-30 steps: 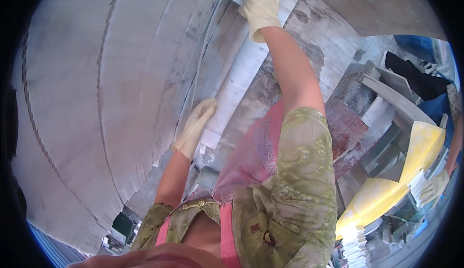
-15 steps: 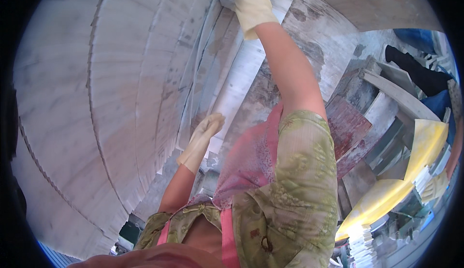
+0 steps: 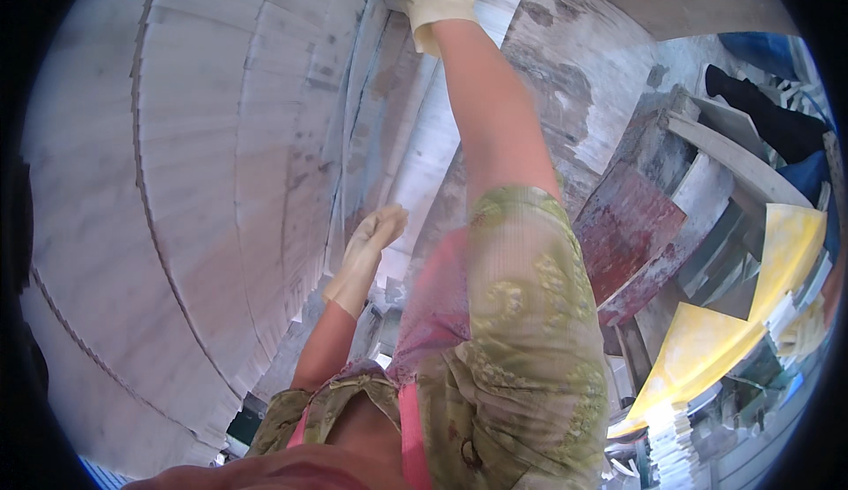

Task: The person repeatedly picks up white rectangular plaster boards from a pile and places them onto a growing stack. The person also handles yellow sheets and other debris while organizing the boards.

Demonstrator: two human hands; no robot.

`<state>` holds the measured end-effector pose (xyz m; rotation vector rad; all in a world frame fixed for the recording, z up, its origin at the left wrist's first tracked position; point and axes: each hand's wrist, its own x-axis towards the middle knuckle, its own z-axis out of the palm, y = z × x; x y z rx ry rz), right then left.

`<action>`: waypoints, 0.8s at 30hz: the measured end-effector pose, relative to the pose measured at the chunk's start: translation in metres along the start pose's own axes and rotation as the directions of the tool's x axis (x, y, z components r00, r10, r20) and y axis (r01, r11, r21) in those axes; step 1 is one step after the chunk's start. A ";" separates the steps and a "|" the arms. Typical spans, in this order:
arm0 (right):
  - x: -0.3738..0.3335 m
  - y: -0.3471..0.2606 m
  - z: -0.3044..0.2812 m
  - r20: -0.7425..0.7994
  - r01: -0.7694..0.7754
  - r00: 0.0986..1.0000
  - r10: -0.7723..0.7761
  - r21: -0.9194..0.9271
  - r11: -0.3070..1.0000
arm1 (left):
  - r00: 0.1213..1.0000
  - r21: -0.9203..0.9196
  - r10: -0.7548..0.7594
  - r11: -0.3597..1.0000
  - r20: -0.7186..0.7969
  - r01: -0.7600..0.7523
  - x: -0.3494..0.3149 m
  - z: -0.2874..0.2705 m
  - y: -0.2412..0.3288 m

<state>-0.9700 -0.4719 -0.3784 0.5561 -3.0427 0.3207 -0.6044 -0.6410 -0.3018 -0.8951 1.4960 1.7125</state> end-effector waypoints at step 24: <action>-0.061 0.023 0.041 0.264 -0.382 0.906 0.330 0.847 0.371 | 0.999 -0.120 0.048 0.992 -0.009 -0.049 0.061 0.022 0.028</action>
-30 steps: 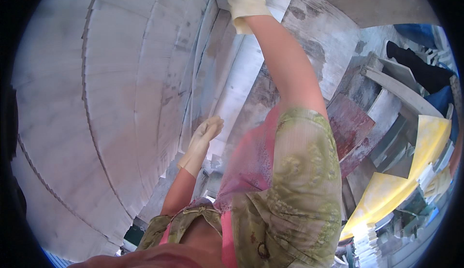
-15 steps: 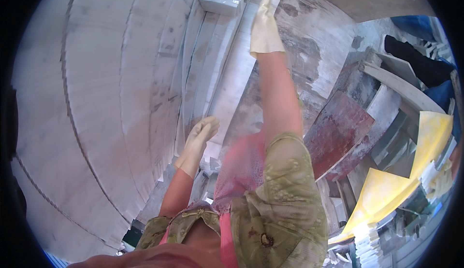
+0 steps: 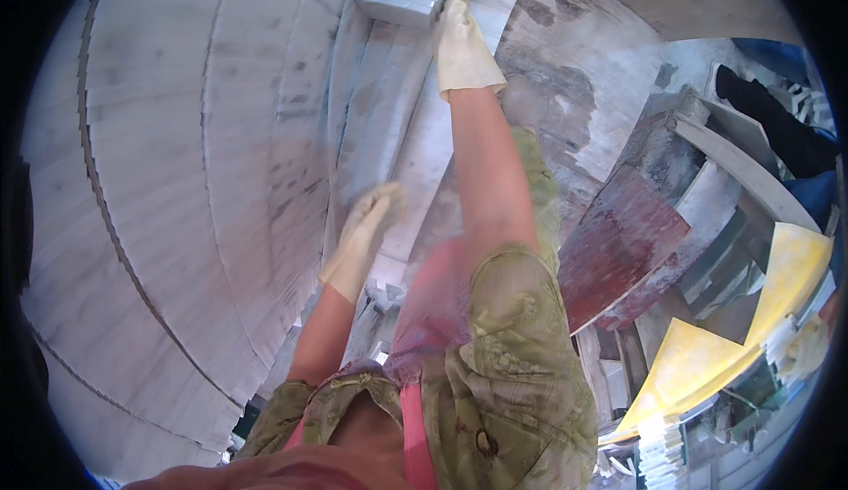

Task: The person repeatedly picks up white rectangular plaster boards from a pile and places them onto a growing stack. The person also handles yellow sheets and other debris while organizing the boards.

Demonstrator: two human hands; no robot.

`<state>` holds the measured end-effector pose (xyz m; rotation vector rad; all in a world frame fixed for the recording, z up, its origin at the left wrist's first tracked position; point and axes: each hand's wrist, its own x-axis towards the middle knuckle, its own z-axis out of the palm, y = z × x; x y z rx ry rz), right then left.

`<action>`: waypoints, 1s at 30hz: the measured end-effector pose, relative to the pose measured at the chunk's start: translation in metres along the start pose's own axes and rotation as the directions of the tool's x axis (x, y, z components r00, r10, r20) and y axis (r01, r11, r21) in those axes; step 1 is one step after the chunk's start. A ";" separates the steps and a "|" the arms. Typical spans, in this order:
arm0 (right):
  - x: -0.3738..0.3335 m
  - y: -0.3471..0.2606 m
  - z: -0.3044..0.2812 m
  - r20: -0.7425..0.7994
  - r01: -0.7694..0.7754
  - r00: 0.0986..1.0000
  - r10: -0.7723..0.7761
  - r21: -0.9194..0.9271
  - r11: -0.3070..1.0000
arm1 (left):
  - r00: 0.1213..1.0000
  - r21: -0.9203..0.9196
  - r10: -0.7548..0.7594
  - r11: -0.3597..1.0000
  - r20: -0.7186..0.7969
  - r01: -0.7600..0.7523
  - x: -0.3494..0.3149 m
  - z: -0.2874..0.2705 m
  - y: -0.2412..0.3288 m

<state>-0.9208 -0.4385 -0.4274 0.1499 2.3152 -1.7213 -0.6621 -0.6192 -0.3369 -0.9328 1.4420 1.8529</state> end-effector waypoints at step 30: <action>-0.002 -0.026 0.011 -0.141 0.068 0.985 -0.100 -0.220 0.973 | 0.997 -0.254 -0.001 0.967 -0.083 -0.020 0.043 -0.009 0.021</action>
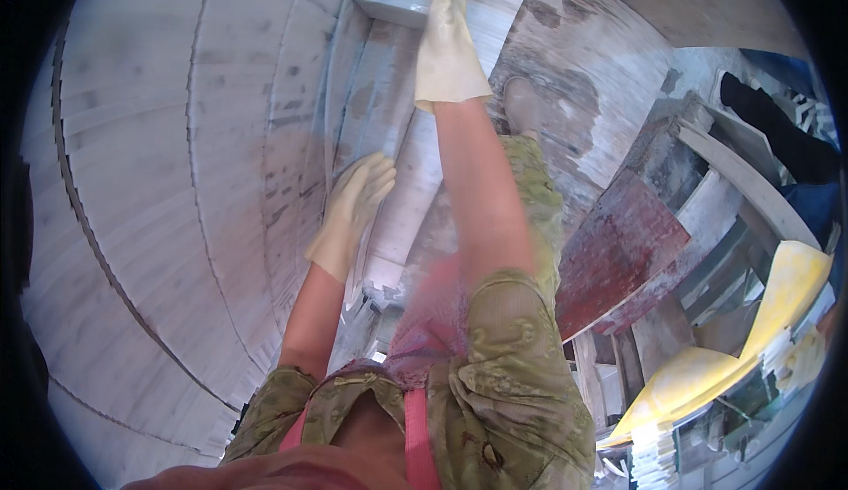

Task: The person repeatedly picks up white rectangular plaster boards from a pile and places them onto a growing stack. The person also handles yellow sheets and other debris while organizing the boards.

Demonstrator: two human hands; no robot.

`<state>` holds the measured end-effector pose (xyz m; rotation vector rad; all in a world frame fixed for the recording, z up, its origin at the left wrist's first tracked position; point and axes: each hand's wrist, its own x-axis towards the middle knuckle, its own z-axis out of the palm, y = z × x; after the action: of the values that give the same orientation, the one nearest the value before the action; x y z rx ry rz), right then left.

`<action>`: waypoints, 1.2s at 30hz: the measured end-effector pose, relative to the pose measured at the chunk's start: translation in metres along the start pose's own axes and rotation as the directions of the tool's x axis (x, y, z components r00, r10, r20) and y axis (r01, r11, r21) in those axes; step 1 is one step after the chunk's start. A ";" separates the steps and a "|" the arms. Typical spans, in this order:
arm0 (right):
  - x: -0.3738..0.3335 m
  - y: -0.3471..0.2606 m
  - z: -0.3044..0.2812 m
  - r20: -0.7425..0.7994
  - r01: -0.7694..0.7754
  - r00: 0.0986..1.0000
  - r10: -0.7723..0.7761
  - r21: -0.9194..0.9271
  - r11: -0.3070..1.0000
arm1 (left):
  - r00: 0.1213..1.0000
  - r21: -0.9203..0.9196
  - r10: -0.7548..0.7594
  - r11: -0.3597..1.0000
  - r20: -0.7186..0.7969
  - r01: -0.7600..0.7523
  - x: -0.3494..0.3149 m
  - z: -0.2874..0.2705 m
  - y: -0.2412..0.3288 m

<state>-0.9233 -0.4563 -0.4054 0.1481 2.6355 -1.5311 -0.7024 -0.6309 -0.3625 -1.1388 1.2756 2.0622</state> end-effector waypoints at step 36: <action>0.022 -0.004 -0.024 0.035 -0.204 0.977 0.211 0.452 0.868 | 0.999 -0.029 -0.003 1.000 0.036 0.004 -0.025 -0.018 -0.006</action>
<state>-0.9462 -0.4370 -0.3929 0.4604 2.1312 -2.0353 -0.6774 -0.6428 -0.3491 -1.1111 1.2300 2.0956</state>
